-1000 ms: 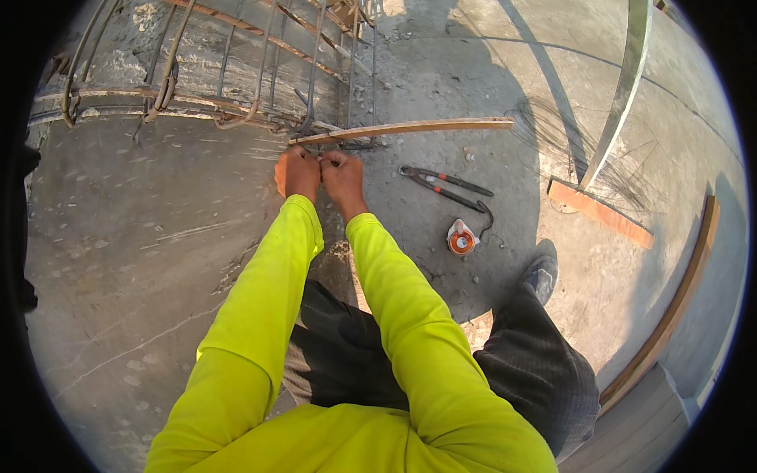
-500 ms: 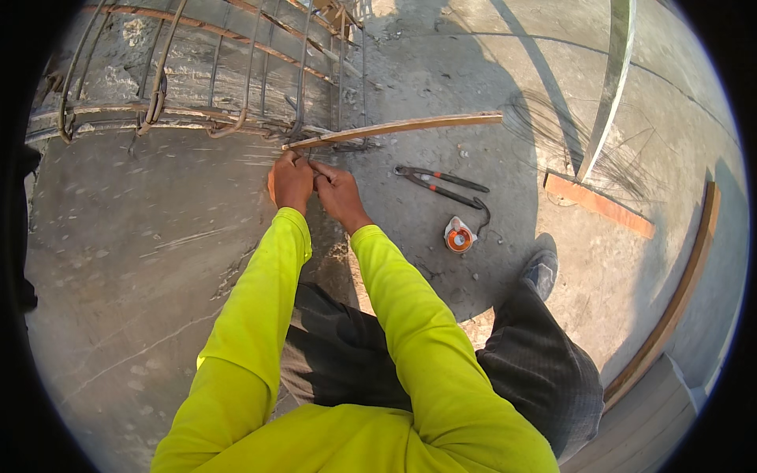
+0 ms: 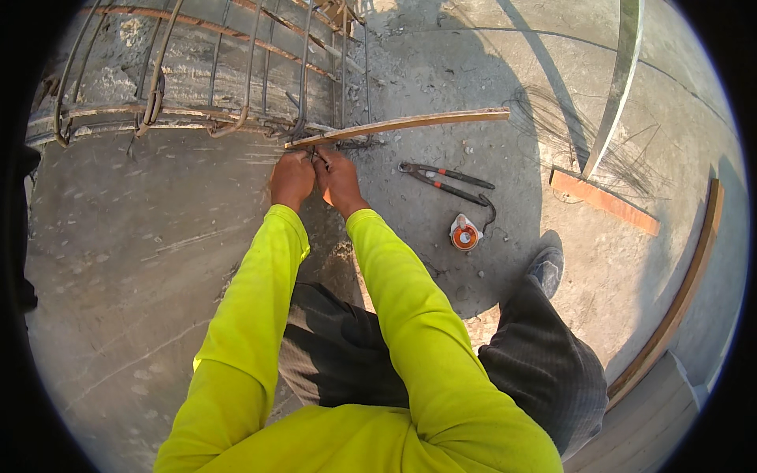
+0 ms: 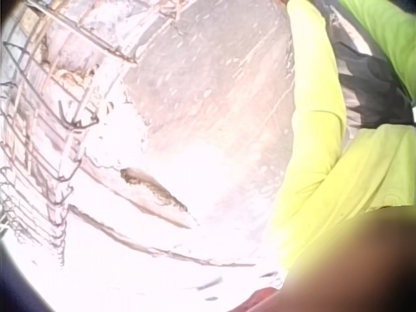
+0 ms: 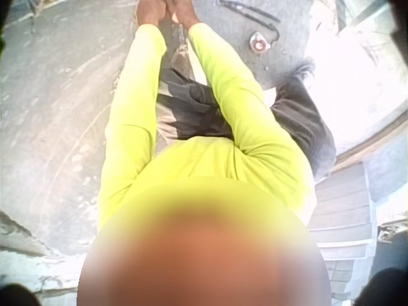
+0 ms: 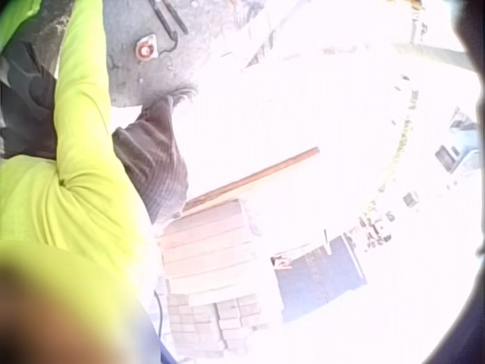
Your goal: The person cuts a wooden plank with a hand saw, then uses pliers to tie wire around a vertical rebar cage. They position the cut wood against the rebar and secure it with wire, repeating the tying process at multiple points along the cage.
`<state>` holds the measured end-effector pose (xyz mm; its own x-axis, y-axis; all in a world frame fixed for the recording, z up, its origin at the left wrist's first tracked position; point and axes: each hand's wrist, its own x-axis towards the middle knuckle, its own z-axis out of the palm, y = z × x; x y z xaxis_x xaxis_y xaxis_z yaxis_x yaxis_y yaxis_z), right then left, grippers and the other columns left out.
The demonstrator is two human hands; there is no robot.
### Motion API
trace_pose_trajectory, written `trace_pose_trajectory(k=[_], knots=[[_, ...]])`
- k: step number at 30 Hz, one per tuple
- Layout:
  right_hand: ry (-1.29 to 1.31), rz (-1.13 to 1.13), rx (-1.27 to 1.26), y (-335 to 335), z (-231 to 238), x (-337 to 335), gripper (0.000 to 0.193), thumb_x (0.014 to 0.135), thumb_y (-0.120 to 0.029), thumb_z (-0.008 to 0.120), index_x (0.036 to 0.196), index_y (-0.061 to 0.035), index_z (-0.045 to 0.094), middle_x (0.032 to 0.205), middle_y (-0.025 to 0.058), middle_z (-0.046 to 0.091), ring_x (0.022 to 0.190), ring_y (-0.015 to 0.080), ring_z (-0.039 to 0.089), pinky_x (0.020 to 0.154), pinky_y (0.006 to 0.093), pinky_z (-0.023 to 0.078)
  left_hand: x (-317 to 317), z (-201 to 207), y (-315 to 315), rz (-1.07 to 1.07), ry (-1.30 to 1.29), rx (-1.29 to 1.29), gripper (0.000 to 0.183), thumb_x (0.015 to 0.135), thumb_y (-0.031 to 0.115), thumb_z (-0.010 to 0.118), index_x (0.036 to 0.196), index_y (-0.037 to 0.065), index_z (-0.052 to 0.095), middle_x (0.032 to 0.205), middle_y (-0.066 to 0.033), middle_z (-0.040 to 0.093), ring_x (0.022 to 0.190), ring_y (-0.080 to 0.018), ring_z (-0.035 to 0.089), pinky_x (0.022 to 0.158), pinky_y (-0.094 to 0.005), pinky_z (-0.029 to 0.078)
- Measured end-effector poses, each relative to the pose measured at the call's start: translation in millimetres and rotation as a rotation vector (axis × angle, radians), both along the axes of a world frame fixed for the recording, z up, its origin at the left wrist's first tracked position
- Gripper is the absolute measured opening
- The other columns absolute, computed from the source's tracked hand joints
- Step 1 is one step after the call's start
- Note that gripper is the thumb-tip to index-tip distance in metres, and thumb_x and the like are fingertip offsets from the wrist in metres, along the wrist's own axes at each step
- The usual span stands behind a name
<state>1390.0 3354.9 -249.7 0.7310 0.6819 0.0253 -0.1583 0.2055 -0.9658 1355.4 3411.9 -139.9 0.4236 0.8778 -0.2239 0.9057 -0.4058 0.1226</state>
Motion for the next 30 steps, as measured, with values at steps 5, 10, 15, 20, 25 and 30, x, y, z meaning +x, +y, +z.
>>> trace_pose_trajectory(k=[5,10,15,20,25,30], knots=[[-0.244,-0.009,-0.038,-3.1,-2.6,9.7,0.019,0.094,-0.008,0.06,0.108,0.0002,0.068,0.103,0.0267,0.068,0.093,0.0461,0.066,0.078,0.0452,0.054,-0.6,-0.4,0.0,0.0,-0.048,-0.006,0.032,0.09,0.025,0.054,0.104,0.004,0.074,0.107,-0.0256,0.07,0.103,-0.0439,0.066,0.091,-0.0482,0.051],[-0.203,-0.029,-0.094,0.6,-0.1,11.9,0.018,0.09,-0.008,0.06,0.103,0.0018,0.07,0.1,0.0265,0.068,0.093,0.0467,0.065,0.079,0.0492,0.052,-3.8,-3.3,1.1,0.023,-0.104,0.075,0.03,0.09,0.025,0.055,0.097,0.004,0.074,0.101,-0.0258,0.069,0.098,-0.0447,0.066,0.086,-0.0489,0.05],[-0.111,-0.114,-0.185,13.4,-0.3,4.5,0.02,0.089,-0.011,0.061,0.099,0.0021,0.072,0.097,0.0288,0.068,0.092,0.0472,0.064,0.078,0.0485,0.052,-2.6,-12.0,-2.9,0.184,-0.217,0.131,0.029,0.089,0.025,0.055,0.097,0.004,0.074,0.095,-0.025,0.07,0.093,-0.0442,0.068,0.085,-0.049,0.051],[0.181,-0.02,-0.24,15.4,0.6,10.4,0.019,0.085,-0.011,0.065,0.095,0.0036,0.071,0.084,0.0234,0.068,0.072,0.0337,0.066,0.067,0.0415,0.05,-1.5,-25.6,-16.8,0.282,-0.193,0.282,0.025,0.089,0.023,0.056,0.096,0.006,0.074,0.093,-0.0224,0.072,0.089,-0.0431,0.069,0.083,-0.0496,0.053],[0.752,0.047,-0.244,9.5,16.0,19.2,0.018,0.085,-0.013,0.067,0.089,0.0032,0.074,0.077,0.0152,0.072,0.069,0.019,0.067,0.063,0.0367,0.05,-5.3,-42.3,-27.8,0.29,-0.188,0.29,0.021,0.092,0.022,0.058,0.097,0.008,0.072,0.092,-0.0221,0.073,0.086,-0.0427,0.07,0.077,-0.0508,0.055],[0.625,0.092,-0.138,-2.6,25.2,21.8,0.016,0.086,-0.013,0.067,0.088,0.0024,0.072,0.076,0.0098,0.071,0.071,0.0171,0.066,0.066,0.0343,0.051,0.0,-65.9,-27.8,0.349,-0.326,0.187,0.02,0.093,0.025,0.058,0.093,0.009,0.07,0.087,-0.0217,0.072,0.084,-0.0435,0.07,0.076,-0.0513,0.054]])
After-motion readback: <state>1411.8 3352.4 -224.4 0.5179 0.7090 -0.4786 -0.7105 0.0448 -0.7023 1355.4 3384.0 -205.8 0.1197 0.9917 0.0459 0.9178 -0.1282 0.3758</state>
